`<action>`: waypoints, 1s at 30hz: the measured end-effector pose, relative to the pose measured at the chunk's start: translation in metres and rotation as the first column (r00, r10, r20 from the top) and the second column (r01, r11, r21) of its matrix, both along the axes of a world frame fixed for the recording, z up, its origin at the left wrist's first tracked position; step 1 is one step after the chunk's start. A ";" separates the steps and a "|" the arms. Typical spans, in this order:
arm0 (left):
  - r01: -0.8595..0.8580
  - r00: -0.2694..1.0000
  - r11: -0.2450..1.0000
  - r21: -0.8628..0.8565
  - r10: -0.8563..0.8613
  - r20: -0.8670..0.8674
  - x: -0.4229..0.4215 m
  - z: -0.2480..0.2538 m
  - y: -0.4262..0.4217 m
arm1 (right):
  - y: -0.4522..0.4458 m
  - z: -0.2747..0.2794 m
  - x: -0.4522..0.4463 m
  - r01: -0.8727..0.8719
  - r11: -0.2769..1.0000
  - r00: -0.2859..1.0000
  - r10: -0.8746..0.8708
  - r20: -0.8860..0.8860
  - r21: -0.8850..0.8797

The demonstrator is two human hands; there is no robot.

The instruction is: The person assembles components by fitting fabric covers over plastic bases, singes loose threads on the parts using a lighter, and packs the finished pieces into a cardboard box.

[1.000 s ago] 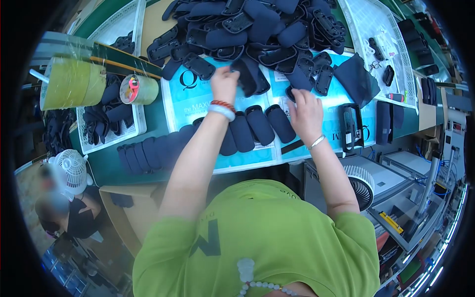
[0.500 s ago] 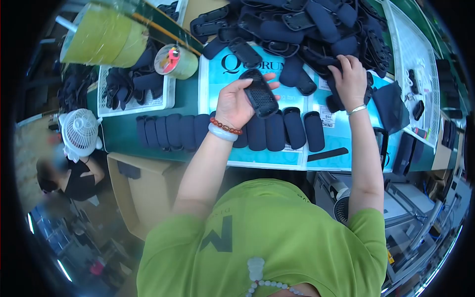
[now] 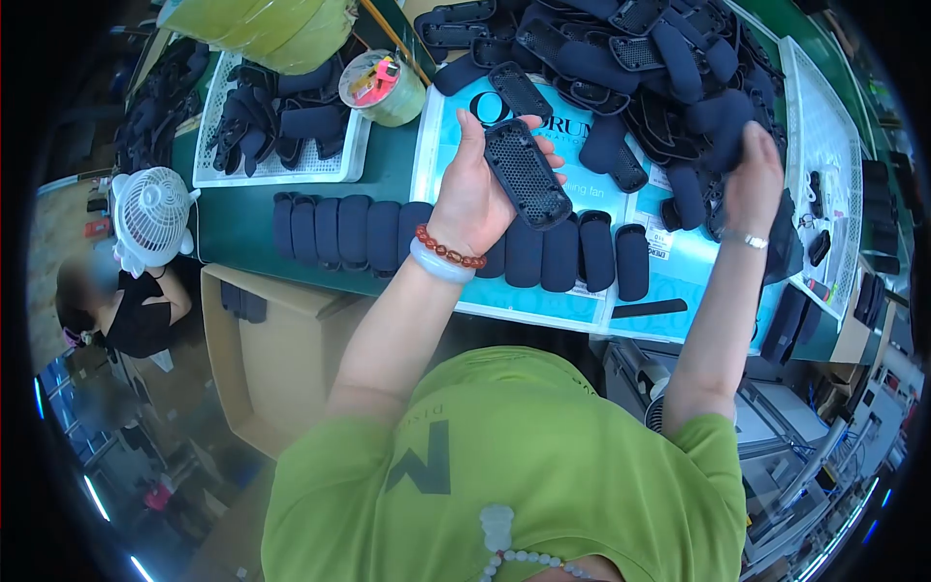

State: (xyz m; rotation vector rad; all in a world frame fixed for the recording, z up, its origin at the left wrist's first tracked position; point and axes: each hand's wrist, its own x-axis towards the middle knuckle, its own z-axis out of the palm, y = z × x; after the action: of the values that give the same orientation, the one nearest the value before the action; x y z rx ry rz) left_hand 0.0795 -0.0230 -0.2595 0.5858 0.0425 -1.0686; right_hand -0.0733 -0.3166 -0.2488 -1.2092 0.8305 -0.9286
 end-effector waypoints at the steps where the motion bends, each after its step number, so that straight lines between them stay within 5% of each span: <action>1: -0.006 0.999 1.000 0.026 0.005 0.035 -0.001 0.000 0.001 | 0.038 0.017 0.005 -0.071 0.997 0.986 0.076 -0.146 0.041; 2: -0.010 0.997 0.999 0.051 0.006 0.070 -0.002 0.000 0.002 | 0.068 0.011 0.010 -0.200 0.974 0.979 0.203 -0.025 0.108; 5: -0.068 0.986 0.989 0.131 0.047 0.159 -0.007 0.005 0.002 | 0.148 0.034 0.023 -0.459 0.855 0.876 0.480 -0.034 0.240; 13: -0.176 0.951 0.968 0.178 0.121 0.285 -0.019 0.009 0.009 | 0.202 0.008 0.045 -0.494 0.861 0.857 0.506 -0.101 0.118; 15: -0.238 0.934 0.962 0.135 0.189 0.304 -0.025 0.004 0.003 | 0.206 -0.001 0.046 -0.475 0.868 0.856 0.420 -0.301 -0.142; 17: -0.333 0.861 0.935 0.123 0.248 0.445 -0.028 -0.007 -0.003 | 0.207 -0.007 0.046 -0.516 0.723 0.826 0.277 -0.492 -0.460; 18: -0.333 0.827 0.933 0.140 0.217 0.518 -0.029 -0.011 -0.002 | 0.211 -0.005 0.049 -0.482 0.687 0.861 0.258 -0.438 -0.543; 19: -0.332 0.790 0.930 0.158 0.183 0.585 -0.029 -0.009 -0.002 | 0.210 -0.002 0.047 -0.496 0.477 0.847 0.085 -0.524 -0.725; 21: -0.302 0.854 0.931 0.205 0.168 0.493 -0.031 -0.009 -0.002 | 0.209 -0.007 0.041 -0.564 0.446 0.810 0.135 -0.570 -0.696; 25: -0.233 0.901 0.937 0.261 0.107 0.422 -0.044 -0.004 0.004 | 0.213 -0.004 0.013 -0.773 0.589 0.595 0.543 -0.593 -0.235; 28: -0.033 0.753 0.950 0.311 -0.181 0.633 -0.067 -0.004 0.015 | 0.200 -0.003 -0.019 -0.778 0.625 0.516 0.580 -0.631 -0.062; 30: 0.161 0.735 0.939 0.303 -0.319 0.599 -0.075 -0.020 0.016 | 0.193 0.000 -0.044 -0.683 0.705 0.577 0.682 -0.449 0.193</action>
State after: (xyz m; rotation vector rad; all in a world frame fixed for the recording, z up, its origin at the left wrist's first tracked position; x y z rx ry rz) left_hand 0.0043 -0.0070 -0.2790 1.1795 -0.5370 -1.0700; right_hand -0.1172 -0.1231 -0.2487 -1.6336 0.6462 0.0460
